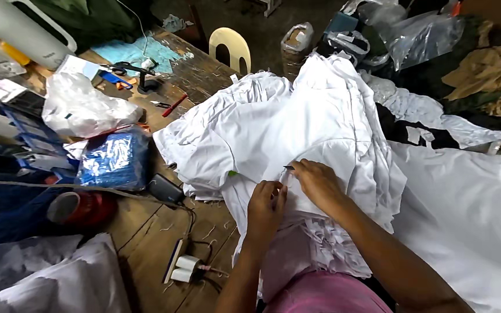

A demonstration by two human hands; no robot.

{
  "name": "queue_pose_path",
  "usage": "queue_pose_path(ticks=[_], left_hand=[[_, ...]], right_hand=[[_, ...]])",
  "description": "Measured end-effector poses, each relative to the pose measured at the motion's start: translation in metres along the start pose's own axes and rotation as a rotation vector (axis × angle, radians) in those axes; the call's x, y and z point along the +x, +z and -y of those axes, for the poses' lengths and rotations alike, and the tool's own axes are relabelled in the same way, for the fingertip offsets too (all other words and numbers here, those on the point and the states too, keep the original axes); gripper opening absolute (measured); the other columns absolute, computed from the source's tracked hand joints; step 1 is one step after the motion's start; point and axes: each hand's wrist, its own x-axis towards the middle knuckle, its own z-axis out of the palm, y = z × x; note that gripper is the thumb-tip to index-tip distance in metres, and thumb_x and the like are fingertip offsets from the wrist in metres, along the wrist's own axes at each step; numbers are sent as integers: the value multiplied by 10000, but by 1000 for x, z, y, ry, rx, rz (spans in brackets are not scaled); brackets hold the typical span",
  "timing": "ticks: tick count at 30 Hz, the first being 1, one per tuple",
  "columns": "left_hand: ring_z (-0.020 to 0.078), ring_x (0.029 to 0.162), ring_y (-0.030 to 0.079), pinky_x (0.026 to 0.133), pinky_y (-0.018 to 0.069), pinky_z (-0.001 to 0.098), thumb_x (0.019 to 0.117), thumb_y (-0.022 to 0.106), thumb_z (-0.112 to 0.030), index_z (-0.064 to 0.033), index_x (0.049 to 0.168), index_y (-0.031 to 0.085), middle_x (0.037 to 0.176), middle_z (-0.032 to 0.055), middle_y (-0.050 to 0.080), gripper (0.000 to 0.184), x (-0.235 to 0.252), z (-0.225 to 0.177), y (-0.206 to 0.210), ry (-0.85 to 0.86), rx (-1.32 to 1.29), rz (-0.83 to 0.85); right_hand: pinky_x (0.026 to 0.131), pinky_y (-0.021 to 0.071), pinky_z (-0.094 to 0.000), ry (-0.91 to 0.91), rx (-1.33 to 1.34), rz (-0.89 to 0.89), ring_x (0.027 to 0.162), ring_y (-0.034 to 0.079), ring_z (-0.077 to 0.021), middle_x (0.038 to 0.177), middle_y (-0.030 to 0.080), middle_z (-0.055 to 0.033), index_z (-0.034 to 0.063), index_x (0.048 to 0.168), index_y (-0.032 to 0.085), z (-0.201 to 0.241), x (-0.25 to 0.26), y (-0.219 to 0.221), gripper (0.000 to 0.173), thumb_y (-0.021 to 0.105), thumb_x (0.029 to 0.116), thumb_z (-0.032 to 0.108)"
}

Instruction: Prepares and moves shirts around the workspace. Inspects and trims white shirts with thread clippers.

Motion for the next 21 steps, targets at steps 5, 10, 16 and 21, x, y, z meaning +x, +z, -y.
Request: queue_pose_path(ticks=[5,10,16,21], left_hand=[[76,672,592,653,517,260,953,628,-82,62,1260,622,814,43,666,339,23,-21,-14,-91,-302,309],[75,1134,596,990,491,292,1111,384,-199,-106,1450,407,1273,-18,607,352,100,65,-72,-552,-1022,-653],[173,1077,671,956,546,376,978,609,-59,86,1142,666,1179,156,698,227,59,35,-12,-43,-403,-118],[400,1022,657,883,540,538,925,721,-189,12,1095,747,1087,221,690,264,48,-12,53,193,23,162]], right_hand=[[699,578,-476,9,255,-360,782,694,-283,932,702,-163,-18,1137,718,-13,-13,-41,222,601,1019,131],[647,523,-218,-2,364,-526,710,604,-64,886,665,-80,-17,1144,698,-33,-33,-69,269,561,1039,189],[670,540,-249,146,517,-391,726,628,-83,909,694,-108,-50,1163,686,-56,-36,-21,268,561,1025,142],[665,518,-218,208,610,-377,705,601,-57,900,684,-94,-60,1176,666,-68,-29,8,256,553,1033,120]])
